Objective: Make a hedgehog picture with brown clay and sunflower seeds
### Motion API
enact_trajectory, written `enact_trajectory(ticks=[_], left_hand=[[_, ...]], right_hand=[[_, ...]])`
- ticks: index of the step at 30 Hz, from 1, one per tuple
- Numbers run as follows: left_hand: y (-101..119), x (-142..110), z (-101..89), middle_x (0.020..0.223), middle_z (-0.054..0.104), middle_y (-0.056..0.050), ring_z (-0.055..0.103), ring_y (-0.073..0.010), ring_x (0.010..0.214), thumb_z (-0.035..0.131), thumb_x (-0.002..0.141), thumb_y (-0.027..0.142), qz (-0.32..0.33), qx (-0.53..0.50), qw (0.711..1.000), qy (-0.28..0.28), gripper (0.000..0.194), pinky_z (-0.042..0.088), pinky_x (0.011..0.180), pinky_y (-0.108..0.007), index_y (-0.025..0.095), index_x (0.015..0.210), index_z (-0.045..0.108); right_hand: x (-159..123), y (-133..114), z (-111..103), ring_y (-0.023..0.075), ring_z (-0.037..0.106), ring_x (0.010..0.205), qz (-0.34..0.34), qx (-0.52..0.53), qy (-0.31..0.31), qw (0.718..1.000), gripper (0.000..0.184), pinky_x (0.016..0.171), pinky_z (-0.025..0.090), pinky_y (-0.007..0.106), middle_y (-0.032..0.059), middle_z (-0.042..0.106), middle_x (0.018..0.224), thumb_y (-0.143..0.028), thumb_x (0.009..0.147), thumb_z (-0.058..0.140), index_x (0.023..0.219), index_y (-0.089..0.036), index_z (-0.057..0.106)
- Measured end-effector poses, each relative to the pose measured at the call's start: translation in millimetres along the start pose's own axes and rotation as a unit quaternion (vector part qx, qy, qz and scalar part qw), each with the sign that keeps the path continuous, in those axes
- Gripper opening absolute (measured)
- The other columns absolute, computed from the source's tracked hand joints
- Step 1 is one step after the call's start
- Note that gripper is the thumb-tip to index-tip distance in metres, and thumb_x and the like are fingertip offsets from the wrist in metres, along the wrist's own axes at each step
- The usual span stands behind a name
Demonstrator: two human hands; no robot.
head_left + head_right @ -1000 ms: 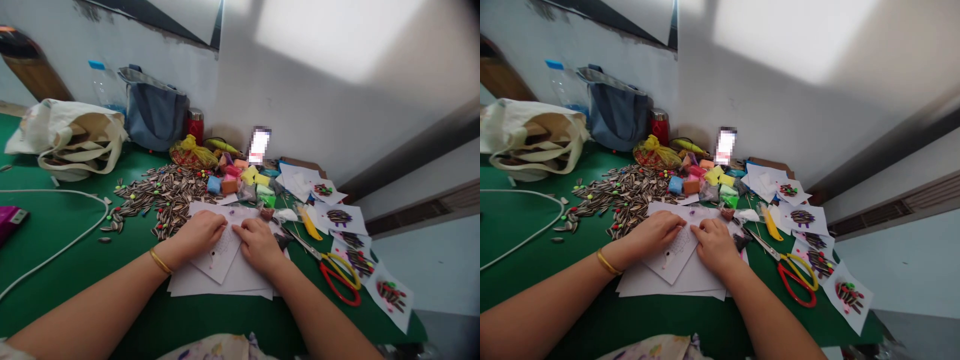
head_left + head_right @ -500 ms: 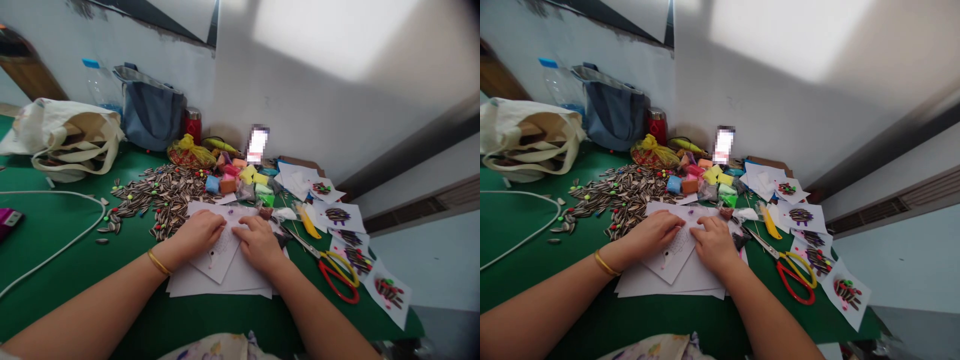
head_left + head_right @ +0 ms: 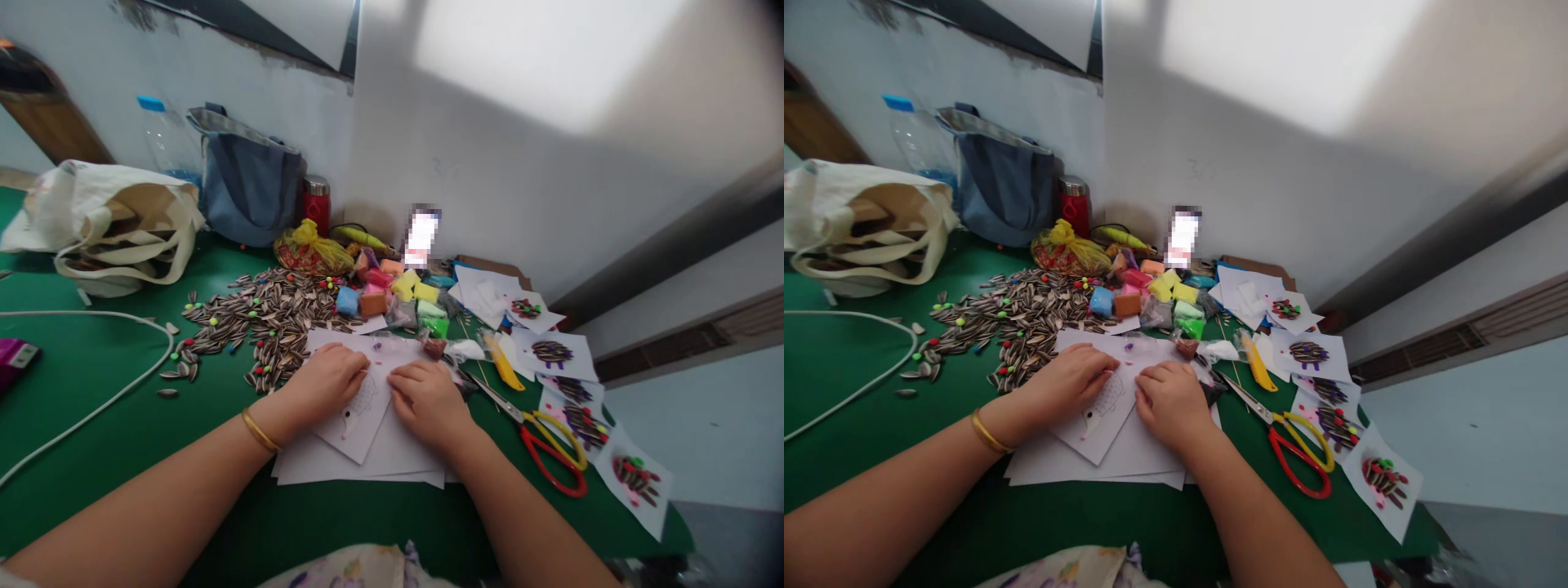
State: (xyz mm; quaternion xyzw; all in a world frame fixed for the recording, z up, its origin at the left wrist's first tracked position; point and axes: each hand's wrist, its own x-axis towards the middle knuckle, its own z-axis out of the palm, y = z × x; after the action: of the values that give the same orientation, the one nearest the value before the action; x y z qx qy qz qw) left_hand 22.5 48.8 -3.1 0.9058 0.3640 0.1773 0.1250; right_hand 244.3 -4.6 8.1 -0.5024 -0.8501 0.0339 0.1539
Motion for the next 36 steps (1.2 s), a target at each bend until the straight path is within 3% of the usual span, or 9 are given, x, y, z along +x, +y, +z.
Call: enact_trajectory(ticks=[9, 16, 26, 33, 36], left_hand=[[4, 0, -2.4, 0.085, 0.066, -0.007, 0.060, -0.0228, 0.088, 0.046, 0.096, 0.027, 0.004, 0.006, 1.000, -0.003, 0.022, 0.044, 0.085, -0.037, 0.019, 0.099, 0.066], [4, 1, -1.1, 0.084, 0.065, -0.008, 0.060, -0.0236, 0.089, 0.045, 0.095, 0.027, -0.008, -0.003, 1.000, 0.004, 0.022, 0.044, 0.085, -0.038, 0.018, 0.096, 0.066], [1, 2, -1.5, 0.083, 0.065, -0.007, 0.060, -0.0231, 0.089, 0.045, 0.096, 0.029, -0.026, -0.027, 0.999, 0.010, 0.022, 0.045, 0.083, -0.036, 0.019, 0.092, 0.065], [1, 2, -1.3, 0.082, 0.064, -0.007, 0.060, -0.0230, 0.088, 0.045, 0.096, 0.029, -0.023, -0.018, 1.000, 0.011, 0.022, 0.044, 0.085, -0.037, 0.019, 0.091, 0.064], [1, 2, -0.9, 0.082, 0.065, -0.007, 0.060, -0.0229, 0.087, 0.045, 0.096, 0.028, -0.020, -0.018, 1.000, 0.011, 0.022, 0.044, 0.087, -0.038, 0.019, 0.091, 0.064]], right_hand=[[2, 1, 1, 0.0210, 0.059, 0.102, 0.018, -0.011, 0.010, 1.000, 0.019, 0.089, 0.038, 0.039, 0.0043, 0.073, 0.107, -0.023, 0.092, 0.057, 0.102, -0.023, 0.073], [15, 0, 15, 0.0264, 0.053, 0.108, 0.035, -0.011, 0.036, 0.999, 0.034, 0.094, 0.041, 0.041, 0.0099, 0.067, 0.116, -0.020, 0.092, 0.053, 0.124, -0.020, 0.065], [14, -2, 13, 0.0255, 0.052, 0.105, 0.015, 0.020, 0.037, 0.999, 0.025, 0.094, 0.041, 0.042, 0.0087, 0.066, 0.110, -0.017, 0.091, 0.055, 0.107, -0.022, 0.072], [15, -2, 16, 0.0259, 0.051, 0.108, 0.020, 0.017, 0.026, 0.999, 0.038, 0.096, 0.040, 0.042, 0.0092, 0.065, 0.115, -0.014, 0.087, 0.055, 0.124, -0.020, 0.065], [15, -3, 17, 0.0263, 0.051, 0.109, 0.017, 0.019, 0.027, 0.999, 0.037, 0.097, 0.040, 0.042, 0.0094, 0.065, 0.116, -0.014, 0.087, 0.056, 0.122, -0.020, 0.066]])
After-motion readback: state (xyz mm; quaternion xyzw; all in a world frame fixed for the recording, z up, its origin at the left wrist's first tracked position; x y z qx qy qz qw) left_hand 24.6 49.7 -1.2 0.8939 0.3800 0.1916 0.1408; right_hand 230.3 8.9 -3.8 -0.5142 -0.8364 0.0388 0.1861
